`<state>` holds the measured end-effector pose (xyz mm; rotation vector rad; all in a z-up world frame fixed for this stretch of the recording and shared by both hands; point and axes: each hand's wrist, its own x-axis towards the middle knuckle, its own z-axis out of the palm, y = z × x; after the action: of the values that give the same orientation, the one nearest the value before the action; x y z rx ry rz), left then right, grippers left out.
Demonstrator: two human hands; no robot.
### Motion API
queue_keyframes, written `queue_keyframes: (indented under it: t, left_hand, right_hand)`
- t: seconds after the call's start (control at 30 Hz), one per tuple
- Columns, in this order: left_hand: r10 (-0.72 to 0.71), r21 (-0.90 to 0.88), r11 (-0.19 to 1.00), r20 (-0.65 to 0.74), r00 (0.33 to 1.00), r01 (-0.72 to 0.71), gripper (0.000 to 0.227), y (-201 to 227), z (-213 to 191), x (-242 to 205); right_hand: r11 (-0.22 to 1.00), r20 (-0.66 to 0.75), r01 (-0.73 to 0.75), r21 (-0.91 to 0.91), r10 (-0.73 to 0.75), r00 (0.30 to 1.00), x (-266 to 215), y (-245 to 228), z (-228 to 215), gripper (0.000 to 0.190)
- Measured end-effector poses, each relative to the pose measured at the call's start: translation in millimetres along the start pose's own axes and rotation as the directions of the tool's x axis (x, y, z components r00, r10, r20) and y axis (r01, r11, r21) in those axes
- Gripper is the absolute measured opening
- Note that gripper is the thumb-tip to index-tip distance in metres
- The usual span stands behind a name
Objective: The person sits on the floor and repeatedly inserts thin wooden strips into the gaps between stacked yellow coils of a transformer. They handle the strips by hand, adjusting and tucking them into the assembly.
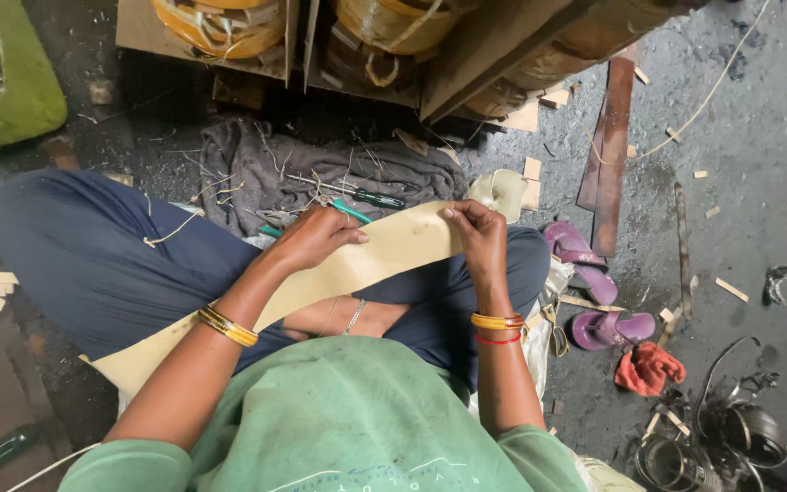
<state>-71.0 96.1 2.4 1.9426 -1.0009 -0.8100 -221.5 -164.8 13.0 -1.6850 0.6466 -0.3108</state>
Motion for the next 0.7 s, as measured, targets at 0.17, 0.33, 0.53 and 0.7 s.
queue_keyframes:
  t: [0.17,0.33,0.53,0.7]
  left_hand:
    - [0.013,-0.069,0.998,-0.042,0.999,-0.016,0.029,3,5,2]
    - [-0.036,-0.126,0.992,-0.033,0.999,0.032,0.029,-4,19,8]
    - [-0.006,-0.187,0.982,-0.115,0.993,-0.016,0.029,-27,40,10]
    - [-0.258,-0.429,0.901,-0.421,0.870,0.060,0.033,-28,61,14]
  right_hand:
    - [0.999,-0.059,0.021,0.028,-0.019,0.998,-8,9,-8,0.009]
    - [0.999,-0.150,0.038,-0.025,-0.041,0.988,-15,14,-10,0.013]
    - [0.994,-0.182,0.069,-0.087,-0.084,0.980,-19,20,-11,0.012]
    - [0.983,-0.503,0.049,-0.177,-0.133,0.854,-24,17,-15,0.018]
